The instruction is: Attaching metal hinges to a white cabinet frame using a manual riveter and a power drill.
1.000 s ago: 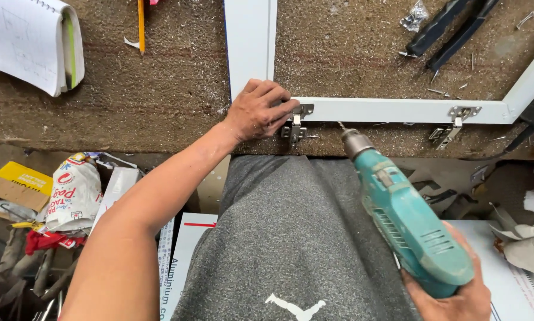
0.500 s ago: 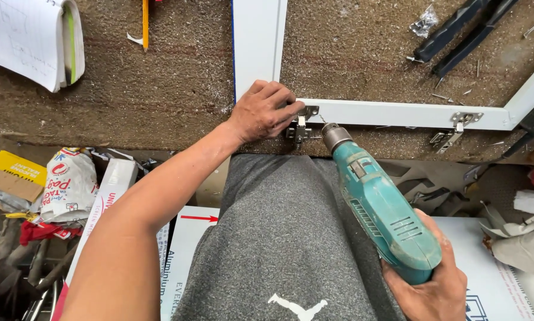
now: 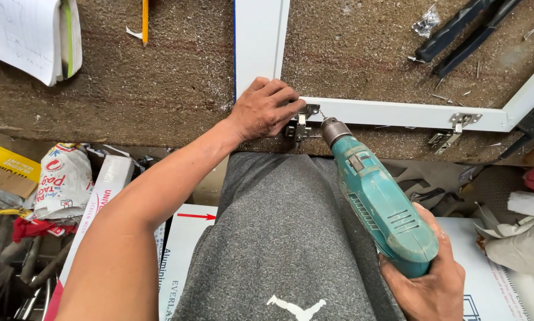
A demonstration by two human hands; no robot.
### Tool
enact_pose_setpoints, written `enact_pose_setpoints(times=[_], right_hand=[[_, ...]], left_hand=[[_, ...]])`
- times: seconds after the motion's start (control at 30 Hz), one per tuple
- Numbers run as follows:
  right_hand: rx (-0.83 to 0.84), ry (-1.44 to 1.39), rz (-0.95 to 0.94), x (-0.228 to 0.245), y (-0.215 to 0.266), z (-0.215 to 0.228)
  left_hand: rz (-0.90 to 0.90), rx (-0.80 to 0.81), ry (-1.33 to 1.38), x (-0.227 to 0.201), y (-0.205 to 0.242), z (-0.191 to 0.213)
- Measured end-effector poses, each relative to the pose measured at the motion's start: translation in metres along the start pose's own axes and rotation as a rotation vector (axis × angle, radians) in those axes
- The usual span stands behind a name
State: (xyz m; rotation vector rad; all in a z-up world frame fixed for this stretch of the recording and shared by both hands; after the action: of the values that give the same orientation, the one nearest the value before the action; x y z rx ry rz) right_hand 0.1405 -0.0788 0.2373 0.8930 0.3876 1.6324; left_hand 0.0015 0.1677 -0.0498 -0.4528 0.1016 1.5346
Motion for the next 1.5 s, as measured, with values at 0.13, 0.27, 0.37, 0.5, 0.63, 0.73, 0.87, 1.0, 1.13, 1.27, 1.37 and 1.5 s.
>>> enact_pose_setpoints(times=[0.13, 0.27, 0.37, 0.5, 0.63, 0.73, 0.87, 1.0, 1.13, 1.27, 1.37, 1.5], right_hand=[[0.014, -0.003, 0.142, 0.005, -0.003, -0.003], [0.034, -0.027, 0.120, 0.006, -0.005, -0.004], [0.042, -0.032, 0.143, 0.002, -0.007, -0.004], [0.041, -0.017, 0.065, 0.004, -0.009, -0.005], [0.038, 0.004, 0.093, 0.007, -0.012, -0.003], [0.140, 0.212, 0.035, 0.015, -0.016, 0.004], [0.227, 0.314, 0.083, 0.020, -0.020, 0.006], [0.226, 0.306, 0.230, 0.026, -0.022, 0.007], [0.208, 0.318, 0.245, 0.025, -0.023, 0.008], [0.242, 0.324, 0.149, 0.021, -0.024, 0.009], [0.244, 0.314, 0.140, 0.021, -0.023, 0.008], [0.230, 0.279, 0.156, 0.022, -0.022, 0.007]], left_hand=[[0.012, -0.037, 0.002, 0.001, -0.004, 0.007], [-0.001, -0.007, -0.018, 0.001, -0.002, 0.004], [0.001, -0.001, -0.005, 0.001, -0.001, 0.003], [-0.005, 0.019, 0.016, 0.001, 0.002, -0.002], [0.002, 0.010, 0.031, 0.001, 0.001, 0.001], [0.002, 0.013, 0.038, 0.000, 0.004, -0.004], [0.062, -0.022, 0.060, -0.002, 0.004, -0.002], [0.181, -0.078, 0.142, -0.003, 0.011, -0.011], [0.160, -0.043, 0.076, -0.001, 0.010, -0.010], [0.144, -0.038, 0.123, 0.000, -0.001, 0.003], [0.110, -0.032, 0.109, 0.000, -0.006, 0.010], [0.079, 0.076, 0.080, -0.003, -0.001, -0.002]])
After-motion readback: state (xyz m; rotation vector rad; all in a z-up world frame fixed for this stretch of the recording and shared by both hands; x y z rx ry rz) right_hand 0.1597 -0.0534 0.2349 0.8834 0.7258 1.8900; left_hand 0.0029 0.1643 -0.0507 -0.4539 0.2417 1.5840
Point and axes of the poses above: each hand's wrist, its own y-axis away from the middle knuckle, its own z-axis out of the back of the hand, x = y × z, the point moved 3 cm from there along -y, towards the middle knuckle, and after that the axes turned 9 degrees about -y, right-handed, at the moved point
